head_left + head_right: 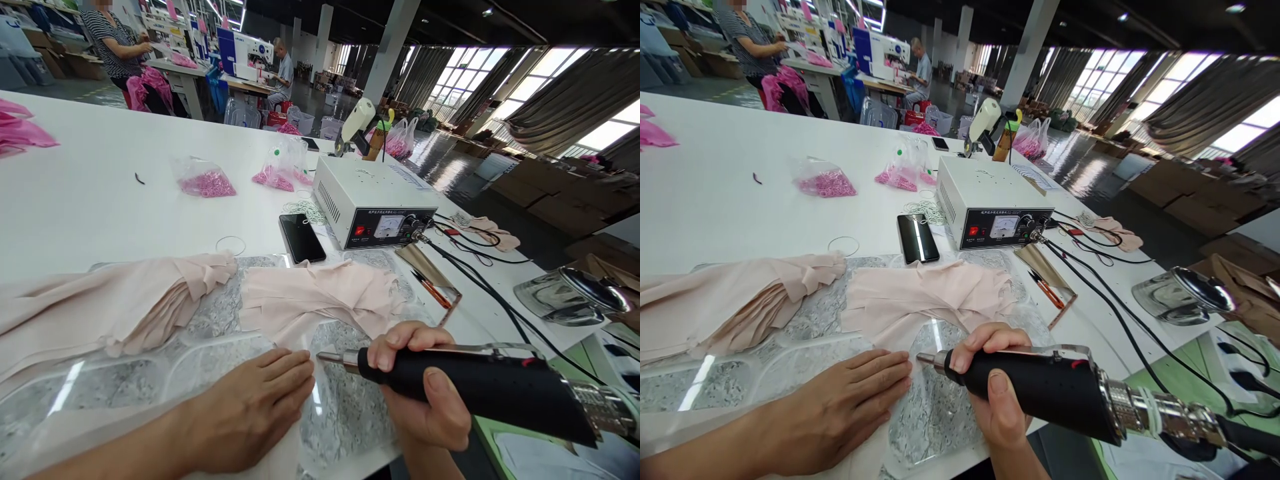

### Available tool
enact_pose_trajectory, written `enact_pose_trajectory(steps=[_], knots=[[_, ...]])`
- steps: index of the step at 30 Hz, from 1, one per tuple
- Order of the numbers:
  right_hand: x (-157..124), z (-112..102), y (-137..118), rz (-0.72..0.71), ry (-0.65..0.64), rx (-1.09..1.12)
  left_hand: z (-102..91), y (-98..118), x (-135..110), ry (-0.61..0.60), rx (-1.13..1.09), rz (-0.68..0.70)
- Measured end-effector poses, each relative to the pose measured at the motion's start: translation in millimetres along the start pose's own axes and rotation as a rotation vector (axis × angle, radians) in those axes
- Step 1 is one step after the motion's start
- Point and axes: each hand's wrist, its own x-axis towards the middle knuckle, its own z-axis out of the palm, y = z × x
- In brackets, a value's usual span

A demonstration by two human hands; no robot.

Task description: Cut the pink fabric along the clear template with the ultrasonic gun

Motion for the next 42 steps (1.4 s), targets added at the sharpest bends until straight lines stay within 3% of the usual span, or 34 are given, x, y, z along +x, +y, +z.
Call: enact_pose_trajectory(steps=[14,42], knots=[[-6,-6,-15,0.067,0.004,0.026,-1.1,0,2,-0.005,0.032,0.019],[-8,-7,-15,0.092,-0.039,0.047,-1.9,-1,1,-0.026,0.034,0.029]])
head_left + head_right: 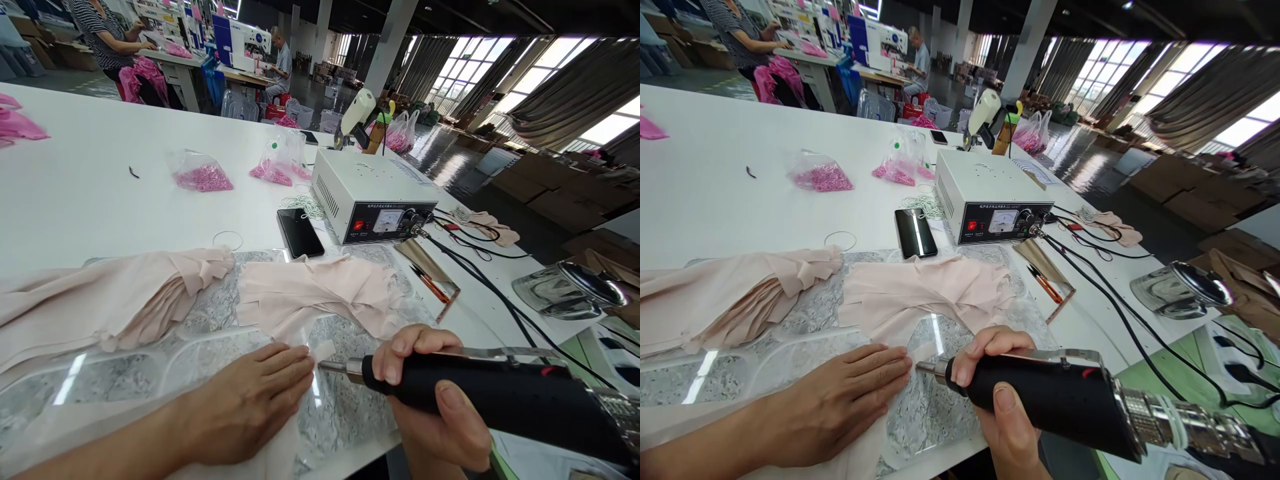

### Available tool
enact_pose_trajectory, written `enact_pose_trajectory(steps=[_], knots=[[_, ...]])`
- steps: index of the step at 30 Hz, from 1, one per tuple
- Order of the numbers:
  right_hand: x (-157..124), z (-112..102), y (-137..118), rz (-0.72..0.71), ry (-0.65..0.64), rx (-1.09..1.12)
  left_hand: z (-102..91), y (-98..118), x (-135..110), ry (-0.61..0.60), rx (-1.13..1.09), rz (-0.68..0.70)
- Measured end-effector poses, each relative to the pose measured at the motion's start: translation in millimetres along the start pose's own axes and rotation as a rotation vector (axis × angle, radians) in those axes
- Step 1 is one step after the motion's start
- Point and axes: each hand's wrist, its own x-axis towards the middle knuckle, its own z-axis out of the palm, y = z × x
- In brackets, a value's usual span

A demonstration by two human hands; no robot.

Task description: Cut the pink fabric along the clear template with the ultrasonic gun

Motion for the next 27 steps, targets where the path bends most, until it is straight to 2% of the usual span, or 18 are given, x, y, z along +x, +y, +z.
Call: enact_pose_trajectory(steps=[8,14,17,20,24,27], knots=[[1,2,1,-0.023,-0.021,-0.002,1.4,1,-1,0.004,-0.03,-0.007],[3,-5,-1,-0.04,0.041,0.013,1.6,-2,-5,0.002,-0.08,-0.009],[5,-6,1,-0.055,0.051,0.009,-7.9,-5,-3,0.042,-0.116,0.005],[6,-6,4,-0.053,0.036,0.002,-24.1,-2,-1,0.081,-0.119,-0.05],[4,-8,4,-0.03,0.016,-0.011,-41.9,14,-11,0.06,-0.077,-0.195],[2,-9,1,-0.017,0.015,-0.005,-46.7,28,-30,0.028,0.007,-0.25]])
